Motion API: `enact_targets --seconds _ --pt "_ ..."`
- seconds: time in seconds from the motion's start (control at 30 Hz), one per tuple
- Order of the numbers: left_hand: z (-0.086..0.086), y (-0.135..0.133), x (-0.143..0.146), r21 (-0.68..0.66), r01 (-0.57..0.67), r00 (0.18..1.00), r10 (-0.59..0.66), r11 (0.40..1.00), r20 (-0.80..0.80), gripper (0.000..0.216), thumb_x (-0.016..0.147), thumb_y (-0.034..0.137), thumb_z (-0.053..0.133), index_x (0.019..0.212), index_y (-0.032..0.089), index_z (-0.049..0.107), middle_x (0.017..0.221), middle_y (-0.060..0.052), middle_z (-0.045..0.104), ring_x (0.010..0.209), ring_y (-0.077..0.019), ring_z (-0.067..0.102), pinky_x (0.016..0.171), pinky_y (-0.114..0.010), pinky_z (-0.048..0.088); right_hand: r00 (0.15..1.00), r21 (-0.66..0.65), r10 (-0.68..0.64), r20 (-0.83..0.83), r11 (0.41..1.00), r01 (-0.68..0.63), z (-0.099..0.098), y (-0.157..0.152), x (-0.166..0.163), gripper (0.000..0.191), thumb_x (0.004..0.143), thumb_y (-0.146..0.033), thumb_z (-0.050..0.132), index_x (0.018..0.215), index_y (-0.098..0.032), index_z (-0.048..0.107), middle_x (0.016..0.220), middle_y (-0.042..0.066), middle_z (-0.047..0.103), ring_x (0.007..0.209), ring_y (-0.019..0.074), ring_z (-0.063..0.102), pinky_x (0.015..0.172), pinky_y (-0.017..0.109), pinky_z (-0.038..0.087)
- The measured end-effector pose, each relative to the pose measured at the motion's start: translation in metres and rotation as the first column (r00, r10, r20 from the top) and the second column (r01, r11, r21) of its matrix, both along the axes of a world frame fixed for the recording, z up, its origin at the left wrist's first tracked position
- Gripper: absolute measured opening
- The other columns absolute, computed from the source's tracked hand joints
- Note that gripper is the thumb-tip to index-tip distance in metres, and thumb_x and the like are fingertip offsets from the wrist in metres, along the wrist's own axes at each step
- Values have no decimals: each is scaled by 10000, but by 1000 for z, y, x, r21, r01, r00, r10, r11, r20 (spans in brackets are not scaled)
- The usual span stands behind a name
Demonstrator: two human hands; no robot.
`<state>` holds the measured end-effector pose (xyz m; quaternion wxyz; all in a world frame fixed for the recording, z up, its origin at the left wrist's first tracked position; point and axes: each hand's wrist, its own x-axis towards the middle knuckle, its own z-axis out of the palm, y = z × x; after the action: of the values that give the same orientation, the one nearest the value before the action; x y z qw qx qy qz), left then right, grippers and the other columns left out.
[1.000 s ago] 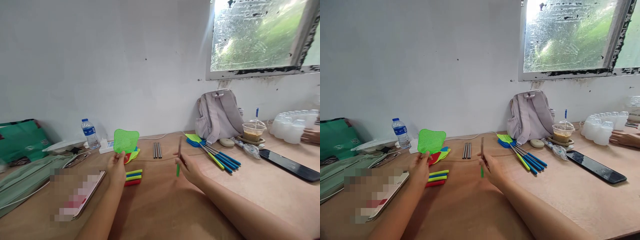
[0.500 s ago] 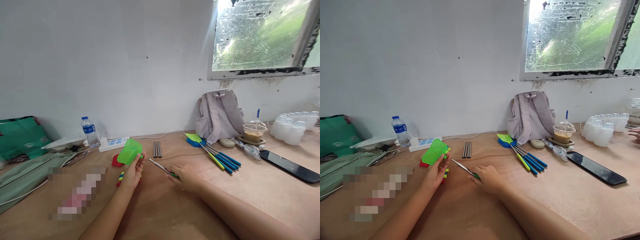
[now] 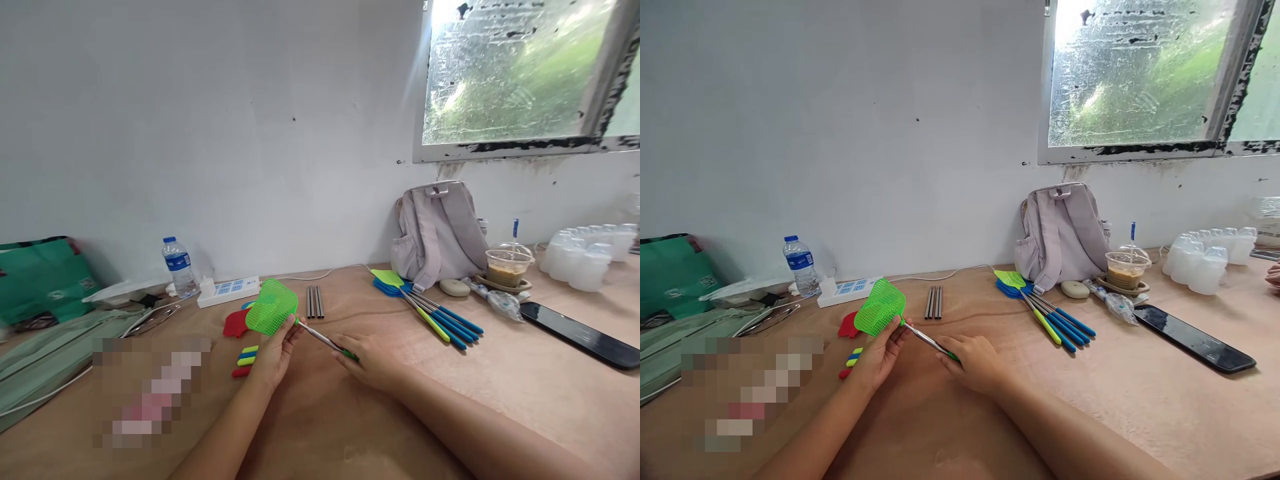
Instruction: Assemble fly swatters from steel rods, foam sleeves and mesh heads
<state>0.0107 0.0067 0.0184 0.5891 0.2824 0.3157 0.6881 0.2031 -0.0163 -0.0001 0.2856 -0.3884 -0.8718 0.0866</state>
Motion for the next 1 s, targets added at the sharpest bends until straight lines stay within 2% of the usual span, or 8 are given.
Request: enact_targets --seconds 0.17,0.33,0.53,0.67,0.9,1.0 --pt "0 1 -4 -4 36 994 -37 999 -99 166 562 105 725 687 123 617 642 -15 664 657 -167 656 657 -272 552 999 17 19 -30 1000 -19 -5 0 -1 316 881 -308 370 1146 -241 529 991 58 643 859 186 599 697 245 408" --pt "0 1 -9 53 84 973 -70 995 -220 246 488 175 777 679 112 636 683 -36 678 642 -160 647 638 -258 540 1000 5 20 -2 1000 -20 -7 0 -2 321 889 -296 349 1159 -231 509 974 59 645 853 188 600 696 246 408" --pt "-1 -3 -2 14 144 968 -138 989 -210 235 480 195 782 654 118 645 708 -48 684 738 -191 650 726 -297 532 999 22 6 -42 1000 -5 -10 1 -1 284 889 -300 347 1080 -225 543 939 57 646 800 179 599 660 240 395" --pt "0 -5 5 22 140 976 -134 990 -174 246 485 211 785 668 130 641 718 -36 687 796 -203 649 776 -316 526 999 41 4 -48 999 -2 -12 2 -1 266 894 -307 340 1030 -216 550 882 50 647 734 159 587 625 228 381" --pt "8 -10 1 -1 198 947 -192 980 -259 232 513 248 774 665 121 655 734 -28 689 846 -210 640 849 -336 503 997 60 38 -69 998 -34 -12 3 -1 269 902 -299 331 1070 -206 519 861 43 634 743 144 576 645 217 391" --pt "9 -11 -3 -32 272 924 -270 962 -270 225 528 249 768 687 126 667 740 -28 688 872 -215 633 867 -341 494 994 67 58 -94 996 -52 -13 2 -1 251 895 -292 346 1057 -209 519 856 39 629 751 142 571 651 217 389"
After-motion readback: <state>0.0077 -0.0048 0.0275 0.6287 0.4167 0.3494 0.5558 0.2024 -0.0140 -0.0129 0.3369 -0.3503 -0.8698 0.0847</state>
